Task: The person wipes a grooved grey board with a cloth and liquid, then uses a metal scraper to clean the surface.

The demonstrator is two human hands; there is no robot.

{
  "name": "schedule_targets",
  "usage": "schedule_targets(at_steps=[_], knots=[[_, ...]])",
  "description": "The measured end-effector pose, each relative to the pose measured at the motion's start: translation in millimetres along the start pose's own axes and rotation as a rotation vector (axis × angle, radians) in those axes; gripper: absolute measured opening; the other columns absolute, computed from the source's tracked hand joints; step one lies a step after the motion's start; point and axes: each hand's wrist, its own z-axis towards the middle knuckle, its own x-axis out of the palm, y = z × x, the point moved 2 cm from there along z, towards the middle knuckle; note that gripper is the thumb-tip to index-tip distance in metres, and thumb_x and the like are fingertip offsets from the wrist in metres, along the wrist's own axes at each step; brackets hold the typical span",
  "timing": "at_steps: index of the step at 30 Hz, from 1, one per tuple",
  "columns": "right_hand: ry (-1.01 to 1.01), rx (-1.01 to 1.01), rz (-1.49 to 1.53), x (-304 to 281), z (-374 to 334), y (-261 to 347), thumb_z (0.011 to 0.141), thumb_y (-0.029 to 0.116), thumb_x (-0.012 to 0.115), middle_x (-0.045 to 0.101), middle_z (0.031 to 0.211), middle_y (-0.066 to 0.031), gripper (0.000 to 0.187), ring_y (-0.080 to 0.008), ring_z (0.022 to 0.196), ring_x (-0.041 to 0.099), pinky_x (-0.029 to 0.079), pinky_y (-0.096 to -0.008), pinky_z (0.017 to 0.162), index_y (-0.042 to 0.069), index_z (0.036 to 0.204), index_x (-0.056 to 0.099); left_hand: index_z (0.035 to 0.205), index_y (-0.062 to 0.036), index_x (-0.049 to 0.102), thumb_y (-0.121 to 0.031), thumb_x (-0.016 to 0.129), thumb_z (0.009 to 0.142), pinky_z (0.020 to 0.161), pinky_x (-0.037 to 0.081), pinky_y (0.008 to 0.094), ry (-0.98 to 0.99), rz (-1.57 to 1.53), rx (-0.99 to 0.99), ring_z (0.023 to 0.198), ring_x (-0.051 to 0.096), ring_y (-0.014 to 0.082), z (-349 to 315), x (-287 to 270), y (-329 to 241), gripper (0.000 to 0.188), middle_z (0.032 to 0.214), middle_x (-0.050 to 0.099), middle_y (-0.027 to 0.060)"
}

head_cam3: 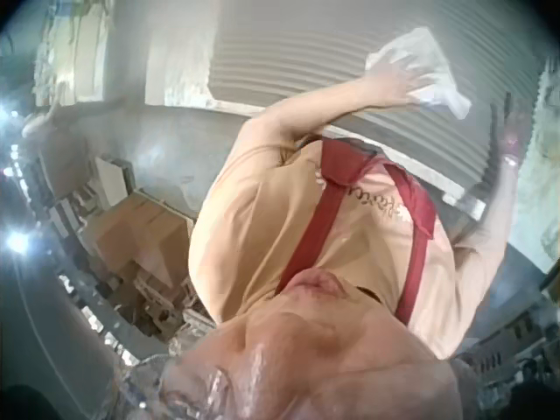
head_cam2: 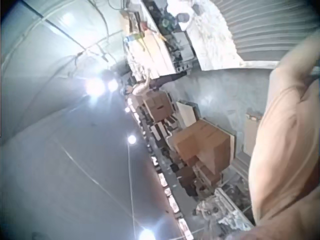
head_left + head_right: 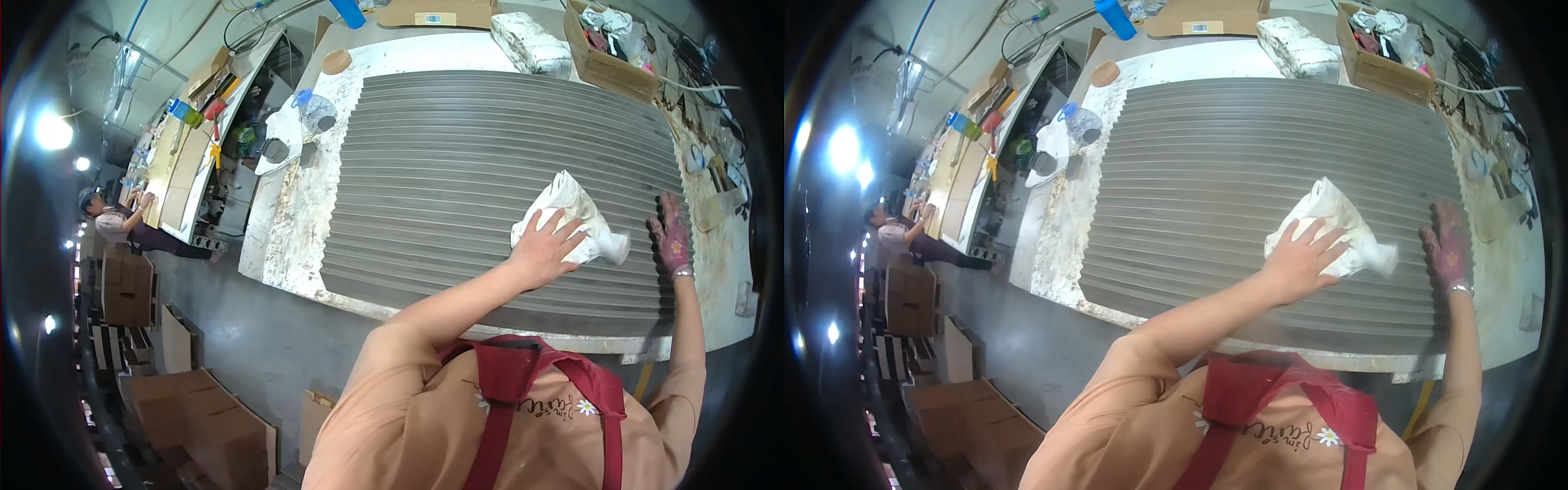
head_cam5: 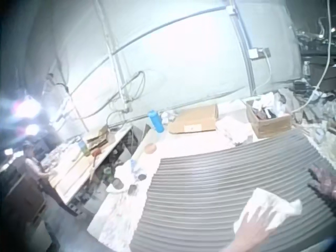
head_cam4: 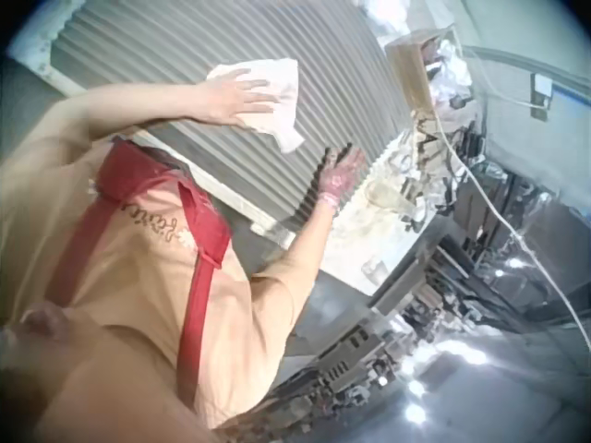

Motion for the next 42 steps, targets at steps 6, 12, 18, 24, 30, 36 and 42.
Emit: schedule_targets(at_steps=[6,12,18,24,30,36,42], knots=[[0.017,0.075,-0.180,30,-2,-12,0.094,0.033,0.048,0.030,0.151,-0.0115,0.056,-0.0317,0.137,0.030,0.023,-0.0466,0.109,0.016,0.145,0.032,0.121,-0.0097,0.060,-0.031,0.057,0.086,0.102,0.036,0.0484,-0.049,0.437,-0.638,0.128,0.041,0.0313,-115,-68,195,0.041,0.139,0.045,0.0117],[-0.009,0.081,-0.150,24,-1,0,0.092,0.029,0.052,0.034,0.148,-0.0119,0.056,-0.0325,0.135,0.032,0.023,-0.0423,0.111,0.016,0.144,0.035,0.118,-0.0005,0.056,-0.021,0.051,0.090,0.086,0.044,0.0439,-0.446,0.144,-0.759,0.100,0.056,0.0351,-66,-145,217,0.034,0.107,0.061,0.0194],[0.005,0.065,-0.173,21,10,5,0.092,0.030,0.052,0.032,0.149,-0.0125,0.057,-0.0341,0.134,0.032,0.023,-0.0431,0.111,0.015,0.144,0.035,0.131,-0.0118,0.049,-0.041,0.055,0.087,0.103,0.033,0.0503,-0.215,0.133,-0.003,0.129,0.039,0.0321,71,6,93,0.053,0.138,0.044,0.0153],[-0.016,0.051,-0.133,22,4,-1,0.088,0.020,0.055,0.033,0.148,-0.0141,0.059,-0.0357,0.132,0.034,0.026,-0.0435,0.109,0.013,0.143,0.036,0.117,-0.0050,0.062,-0.032,0.044,0.096,0.104,0.034,0.0473,0.004,0.557,-0.648,0.130,0.037,0.0300,-59,-89,307,0.039,0.143,0.040,0.0145],[-0.033,0.028,-0.080,20,6,1,0.084,0.013,0.059,0.034,0.148,-0.0142,0.064,-0.0353,0.132,0.034,0.027,-0.0432,0.109,0.012,0.143,0.036,0.096,0.0000,0.060,-0.033,0.048,0.092,0.080,0.044,0.0490,-0.470,0.157,-0.827,0.092,0.058,0.0413,-41,-162,284,0.035,0.092,0.062,0.0240],[0.018,0.058,-0.110,18,7,4,0.087,0.017,0.057,0.032,0.149,-0.0145,0.061,-0.0352,0.136,0.030,0.024,-0.0428,0.111,0.013,0.144,0.035,0.093,-0.0021,0.060,-0.027,0.053,0.090,0.079,0.046,0.0480,-0.298,0.427,-0.674,0.099,0.055,0.0357,-40,-105,332,0.025,0.101,0.059,0.0182],[0.002,0.068,-0.099,18,5,5,0.086,0.017,0.057,0.033,0.148,-0.0142,0.060,-0.0350,0.134,0.032,0.026,-0.0427,0.110,0.013,0.143,0.036,0.089,0.0006,0.061,-0.020,0.050,0.091,0.077,0.046,0.0460,-0.435,0.343,-0.738,0.087,0.056,0.0354,-24,-180,313,0.024,0.089,0.059,0.0201]])
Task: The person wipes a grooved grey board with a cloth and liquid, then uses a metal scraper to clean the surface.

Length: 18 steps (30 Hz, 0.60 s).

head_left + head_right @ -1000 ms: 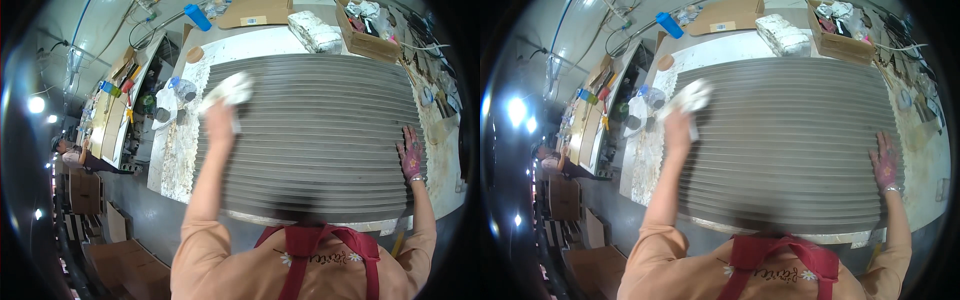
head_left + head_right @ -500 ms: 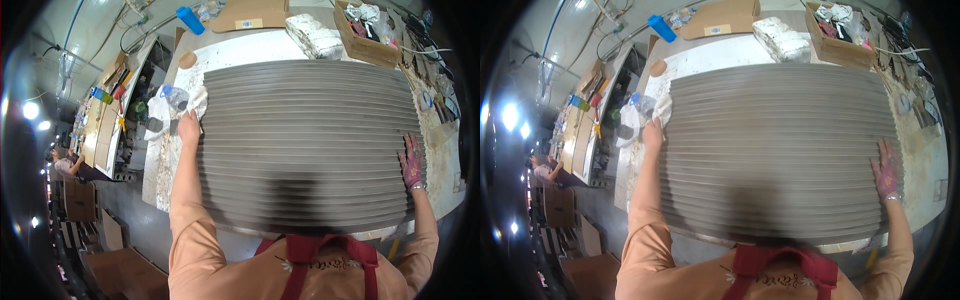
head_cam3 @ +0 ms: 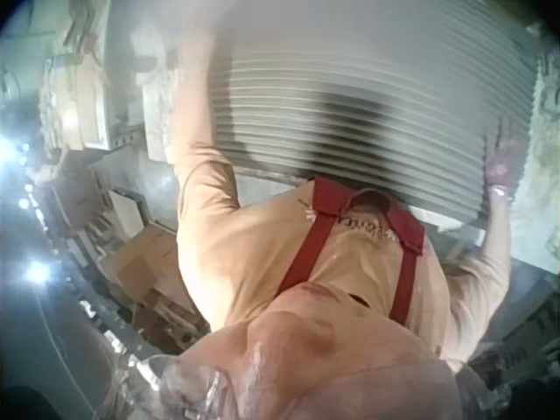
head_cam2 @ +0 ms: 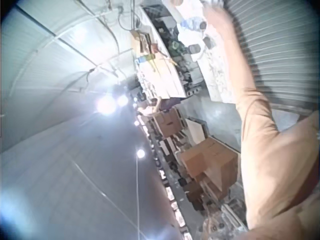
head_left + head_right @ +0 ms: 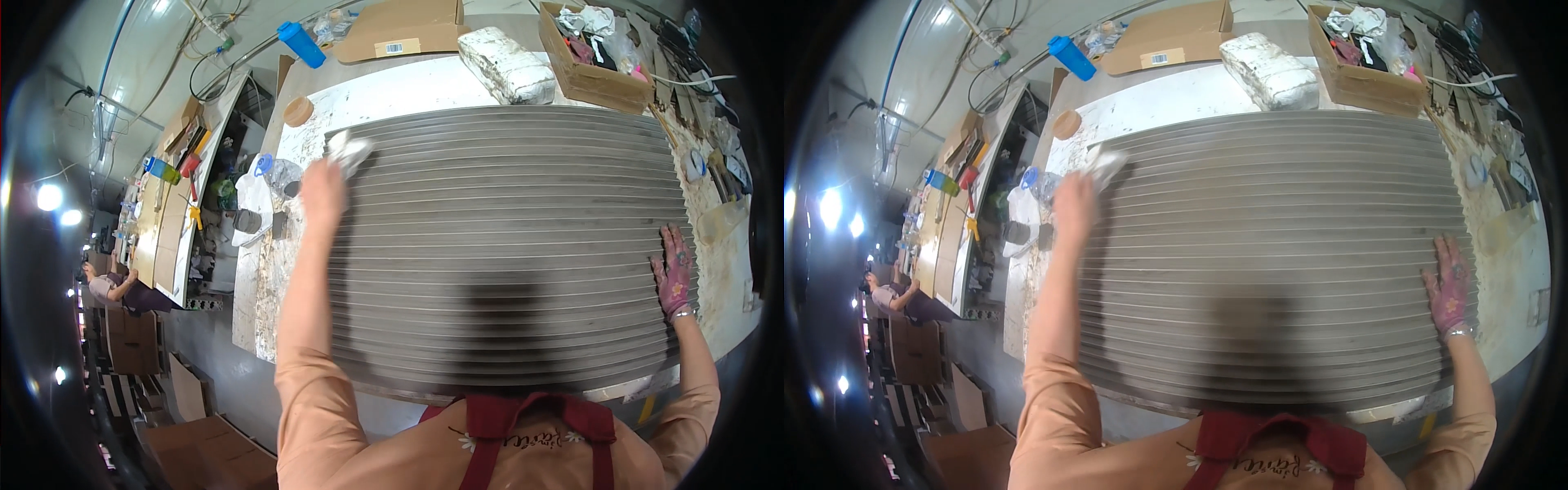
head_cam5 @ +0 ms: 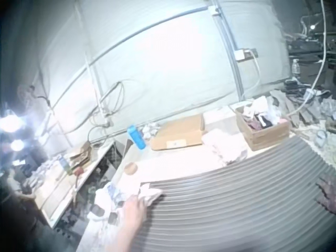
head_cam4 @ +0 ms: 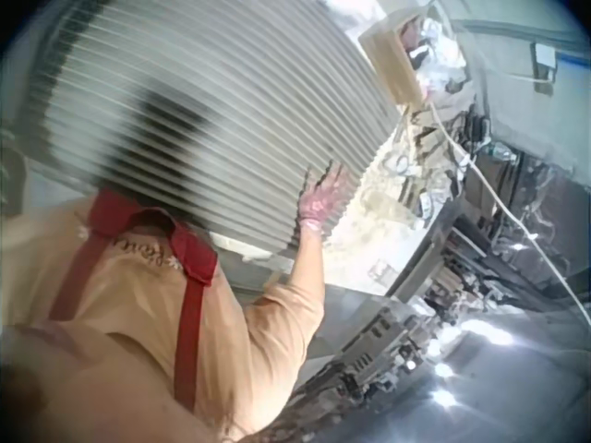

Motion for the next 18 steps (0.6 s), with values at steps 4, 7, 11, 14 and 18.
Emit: schedule_targets(at_steps=[4,7,11,14,18], knots=[[-0.039,-0.023,0.018,-3,1,0,0.085,0.017,0.058,0.035,0.147,-0.0142,0.060,-0.0348,0.132,0.034,0.026,-0.0430,0.109,0.012,0.142,0.038,0.095,-0.0033,0.059,-0.024,0.054,0.087,0.076,0.047,0.0434,0.174,-0.148,0.511,0.089,0.058,0.0320,-17,46,-190,0.023,0.095,0.060,0.0149],[-0.013,-0.037,0.013,-3,5,5,0.088,0.024,0.055,0.035,0.148,-0.0129,0.058,-0.0335,0.133,0.035,0.025,-0.0432,0.109,0.013,0.142,0.038,0.130,-0.0105,0.050,-0.028,0.051,0.091,0.098,0.037,0.0525,0.270,-0.163,0.640,0.129,0.040,0.0307,-53,105,-216,0.043,0.140,0.043,0.0141],[0.022,0.012,-0.003,-11,2,4,0.087,0.023,0.054,0.034,0.148,-0.0135,0.058,-0.0344,0.134,0.033,0.025,-0.0437,0.109,0.011,0.142,0.038,0.123,-0.0133,0.059,-0.032,0.047,0.093,0.104,0.033,0.0474,0.364,0.156,0.460,0.134,0.035,0.0323,-14,116,-110,0.038,0.146,0.037,0.0141],[0.021,-0.004,0.027,-8,6,5,0.085,0.018,0.056,0.033,0.147,-0.0151,0.060,-0.0363,0.133,0.032,0.024,-0.0440,0.110,0.010,0.141,0.038,0.112,-0.0053,0.064,-0.032,0.043,0.095,0.098,0.040,0.0457,0.099,0.219,-0.025,0.121,0.049,0.0323,23,103,38,0.037,0.133,0.050,0.0184],[0.035,0.006,-0.014,-4,7,4,0.089,0.029,0.053,0.032,0.150,-0.0143,0.060,-0.0321,0.137,0.031,0.021,-0.0425,0.111,0.011,0.144,0.036,0.107,-0.0009,0.061,-0.025,0.044,0.094,0.081,0.049,0.0465,0.111,-0.186,-0.330,0.087,0.065,0.0340,63,56,24,0.032,0.098,0.065,0.0196]])
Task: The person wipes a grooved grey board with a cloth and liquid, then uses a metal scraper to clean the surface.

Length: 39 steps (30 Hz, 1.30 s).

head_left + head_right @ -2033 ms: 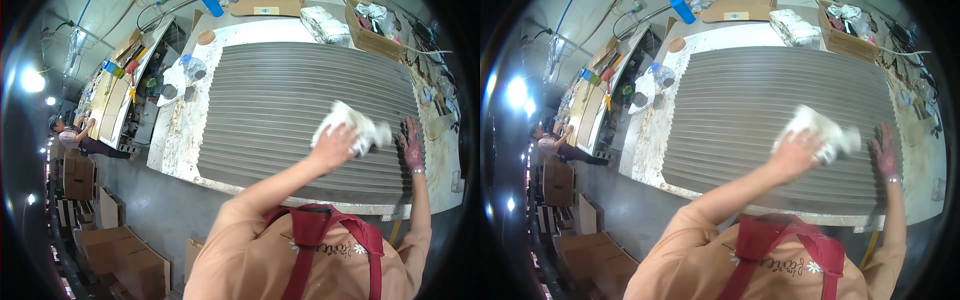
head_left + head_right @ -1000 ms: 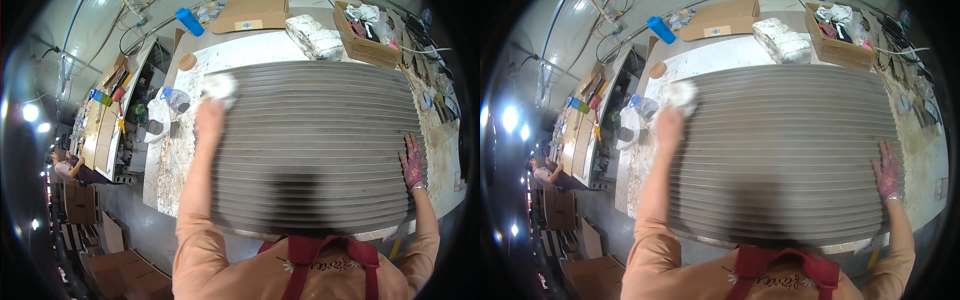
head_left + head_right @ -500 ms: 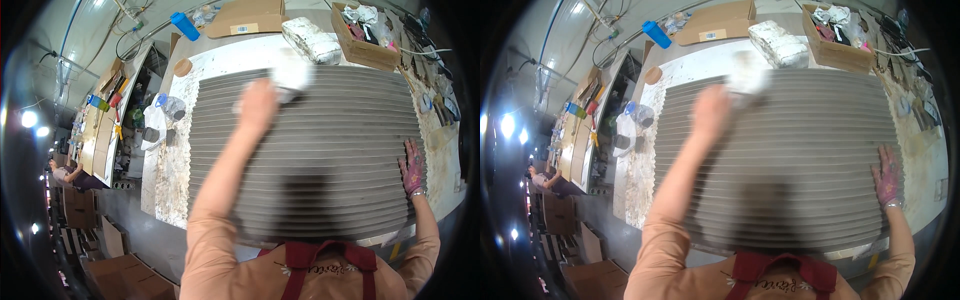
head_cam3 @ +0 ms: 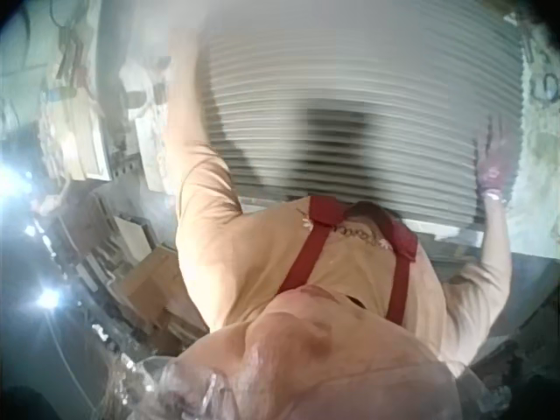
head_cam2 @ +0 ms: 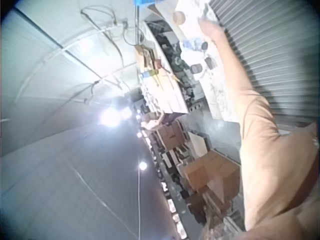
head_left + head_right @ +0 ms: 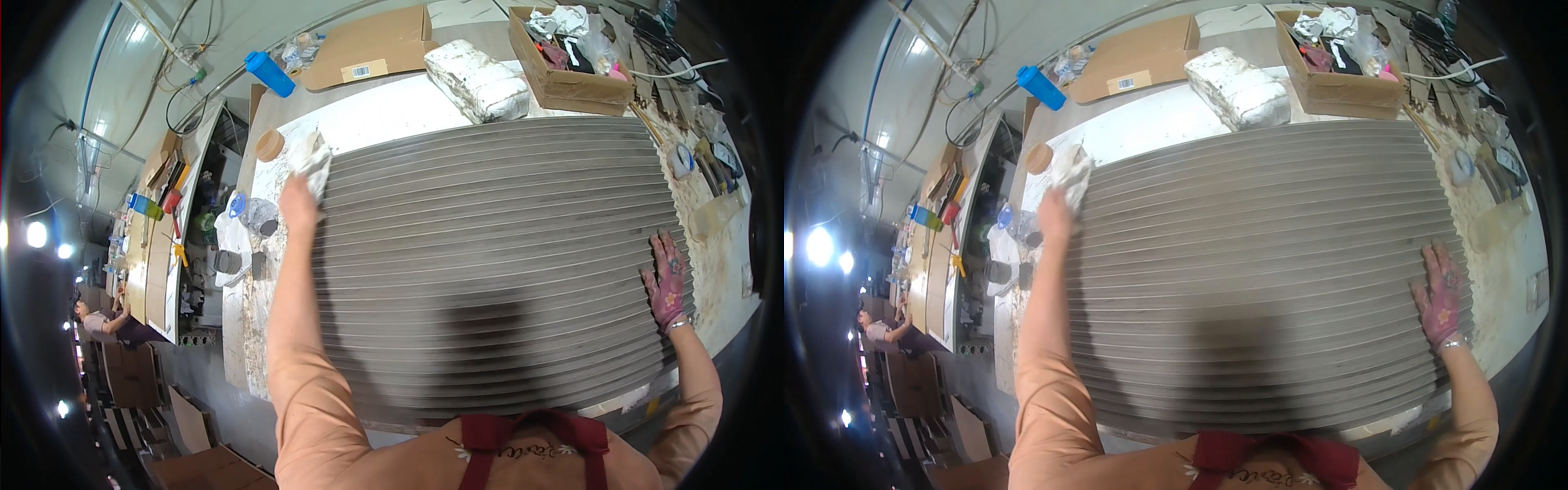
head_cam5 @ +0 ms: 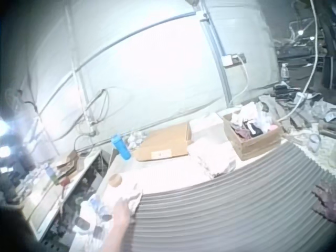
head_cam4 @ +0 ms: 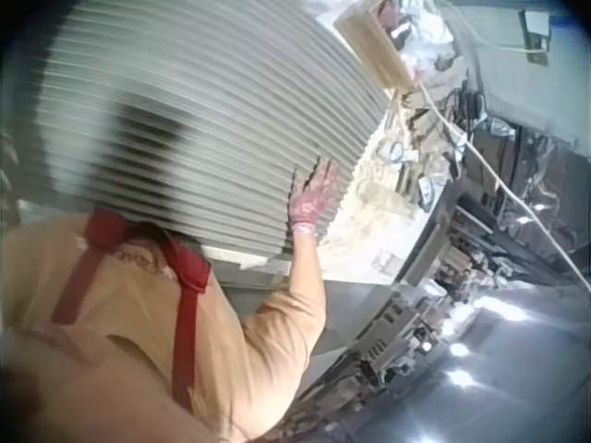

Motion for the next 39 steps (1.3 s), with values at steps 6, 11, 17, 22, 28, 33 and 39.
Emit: schedule_targets(at_steps=[6,11,17,22,28,33,39], knots=[[0.053,0.025,-0.022,-6,0,5,0.091,0.036,0.047,0.031,0.150,-0.0158,0.059,-0.0326,0.137,0.030,0.020,-0.0437,0.110,0.010,0.143,0.036,0.129,-0.0090,0.048,-0.035,0.047,0.093,0.100,0.038,0.0476,0.157,0.251,0.932,0.127,0.041,0.0327,-97,120,-142,0.044,0.139,0.044,0.0132],[0.051,0.059,0.064,-16,0,13,0.078,0.012,0.064,0.035,0.145,-0.0171,0.063,-0.0386,0.131,0.033,0.025,-0.0466,0.109,0.010,0.137,0.041,0.117,-0.0074,0.060,-0.015,0.050,0.089,0.100,0.038,0.0480,-0.075,0.345,0.525,0.124,0.044,0.0323,16,91,5,0.031,0.136,0.047,0.0151],[-0.049,-0.011,0.178,-20,10,27,0.079,0.018,0.067,0.036,0.143,-0.0193,0.064,-0.0375,0.131,0.034,0.026,-0.0463,0.109,0.004,0.136,0.041,0.117,0.0037,0.056,-0.015,0.047,0.095,0.083,0.047,0.0410,-0.068,-0.219,0.402,0.093,0.062,0.0356,-18,5,-85,0.030,0.101,0.064,0.0220],[0.146,0.051,1.726,-23,102,180,0.093,0.025,0.051,0.033,0.139,-0.0136,0.058,-0.0248,0.127,0.034,0.030,-0.0365,0.105,0.004,0.142,0.027,0.130,0.0002,0.049,-0.021,0.066,0.082,0.102,0.037,0.0441,0.570,-0.521,0.917,0.121,0.048,0.0369,-185,38,-220,0.055,0.131,0.051,0.0216],[-0.228,-0.306,1.190,-41,229,242,0.091,0.010,0.051,0.058,0.101,-0.0146,0.026,-0.0228,0.097,0.061,0.052,-0.0335,0.080,0.004,0.116,0.051,0.136,0.0039,0.040,-0.019,0.049,0.095,0.108,0.030,0.0426,-0.089,-0.221,0.735,0.129,0.040,0.0370,-45,52,-157,0.048,0.139,0.042,0.0226],[-0.105,-0.702,0.306,55,248,299,0.088,0.052,0.049,0.037,0.146,-0.0035,0.055,-0.0275,0.138,0.030,0.024,-0.0542,0.108,0.035,0.139,0.040,0.145,-0.0196,0.031,-0.042,0.034,0.099,0.107,0.022,0.0563,0.248,0.500,0.482,0.139,0.025,0.0302,-7,120,-77,0.051,0.152,0.028,0.0068],[-0.406,-0.511,0.146,56,268,76,0.089,0.034,0.052,0.061,0.119,-0.0023,0.027,-0.0199,0.106,0.060,0.052,-0.0380,0.080,0.026,0.113,0.061,0.145,-0.0196,0.032,-0.048,0.027,0.100,0.110,0.019,0.0552,0.248,0.452,0.441,0.140,0.024,0.0286,-14,112,-82,0.054,0.151,0.030,0.0061]])
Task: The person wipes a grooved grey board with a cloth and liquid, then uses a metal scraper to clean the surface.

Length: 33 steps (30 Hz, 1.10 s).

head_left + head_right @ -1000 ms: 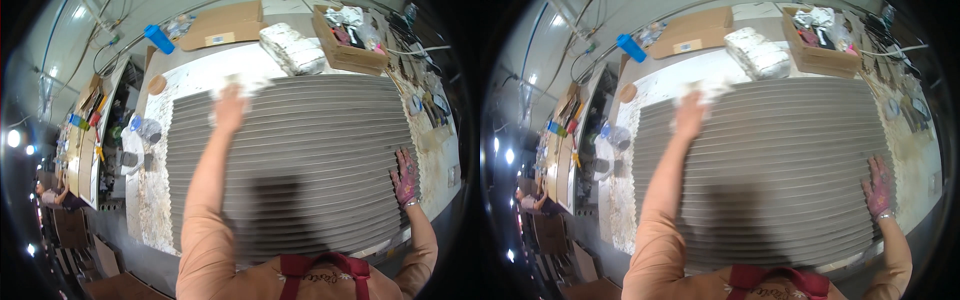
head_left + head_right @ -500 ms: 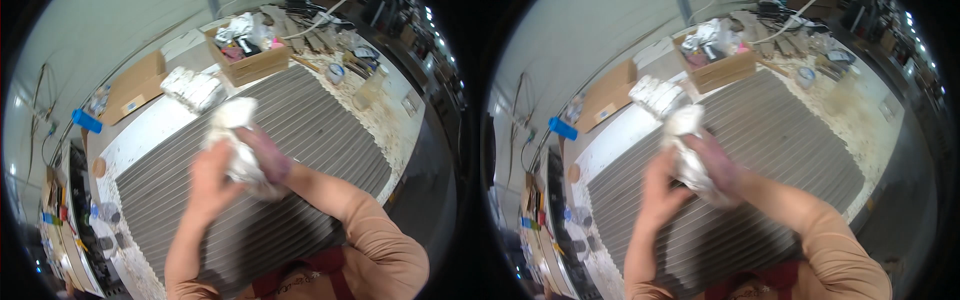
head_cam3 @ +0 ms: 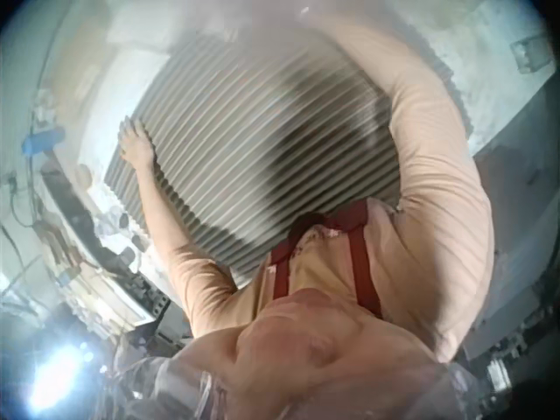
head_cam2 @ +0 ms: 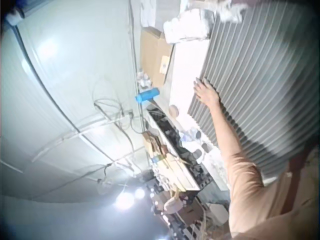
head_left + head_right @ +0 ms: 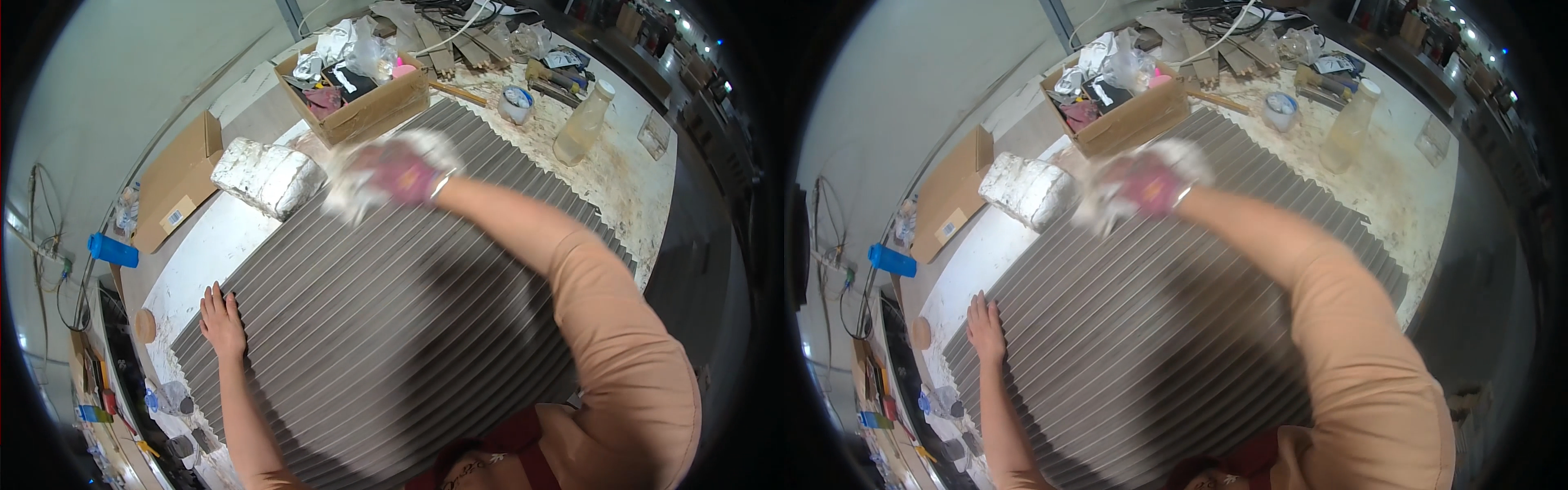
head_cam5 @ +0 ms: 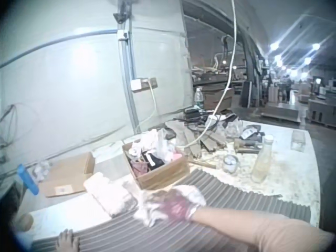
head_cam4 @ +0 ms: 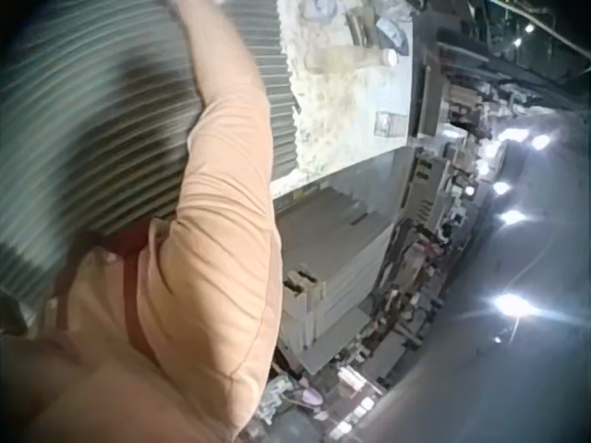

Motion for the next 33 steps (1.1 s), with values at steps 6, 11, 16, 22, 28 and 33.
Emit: schedule_targets(at_steps=[6,11,16,22,28,33], knots=[[0.285,1.025,0.001,-61,-129,-218,0.090,0.024,0.054,0.063,0.112,-0.0184,0.033,-0.0299,0.098,0.063,0.049,-0.0364,0.088,0.011,0.120,0.057,0.144,-0.0196,0.035,-0.049,0.027,0.100,0.110,0.018,0.0532,-0.006,-0.015,0.010,0.139,0.024,0.0270,7,0,-13,0.054,0.149,0.032,0.0060],[-0.130,0.155,0.478,-75,-29,13,0.082,0.027,0.062,0.059,0.108,-0.0130,0.030,-0.0298,0.099,0.060,0.049,-0.0382,0.086,0.016,0.110,0.061,0.143,-0.0194,0.037,-0.048,0.030,0.099,0.109,0.019,0.0529,-0.009,-0.039,-0.007,0.139,0.026,0.0261,1,1,6,0.052,0.147,0.035,0.0052],[0.026,-0.051,0.135,-38,-75,23,0.086,0.028,0.060,0.053,0.132,-0.0053,0.037,-0.0267,0.127,0.044,0.036,-0.0440,0.104,0.017,0.121,0.058,0.142,-0.0189,0.038,-0.046,0.032,0.099,0.109,0.019,0.0533,-0.037,-0.093,0.016,0.138,0.027,0.0260,4,-2,5,0.051,0.147,0.036,0.0054],[0.119,1.067,0.099,-120,-123,-124,0.085,0.015,0.057,0.063,0.106,-0.0206,0.033,-0.0323,0.096,0.062,0.050,-0.0400,0.084,0.003,0.116,0.058,0.139,-0.0176,0.041,-0.046,0.032,0.099,0.108,0.022,0.0523,-0.068,-0.064,0.032,0.134,0.033,0.0244,6,4,-1,0.050,0.142,0.041,0.0046],[0.077,0.063,0.192,-63,-112,76,0.090,0.039,0.053,0.051,0.131,-0.0031,0.044,-0.0253,0.121,0.047,0.037,-0.0480,0.099,0.022,0.130,0.050,0.138,-0.0159,0.043,-0.045,0.032,0.099,0.106,0.024,0.0488,-0.074,-0.087,0.037,0.132,0.035,0.0241,1,-2,1,0.050,0.140,0.042,0.0046],[0.134,0.361,-0.041,-96,-162,-50,0.089,0.036,0.055,0.060,0.123,-0.0048,0.030,-0.0254,0.112,0.058,0.050,-0.0413,0.083,0.024,0.117,0.060,0.138,-0.0155,0.043,-0.045,0.033,0.099,0.105,0.027,0.0473,-0.098,-0.077,0.079,0.131,0.038,0.0254,5,-2,-8,0.051,0.139,0.044,0.0063]])
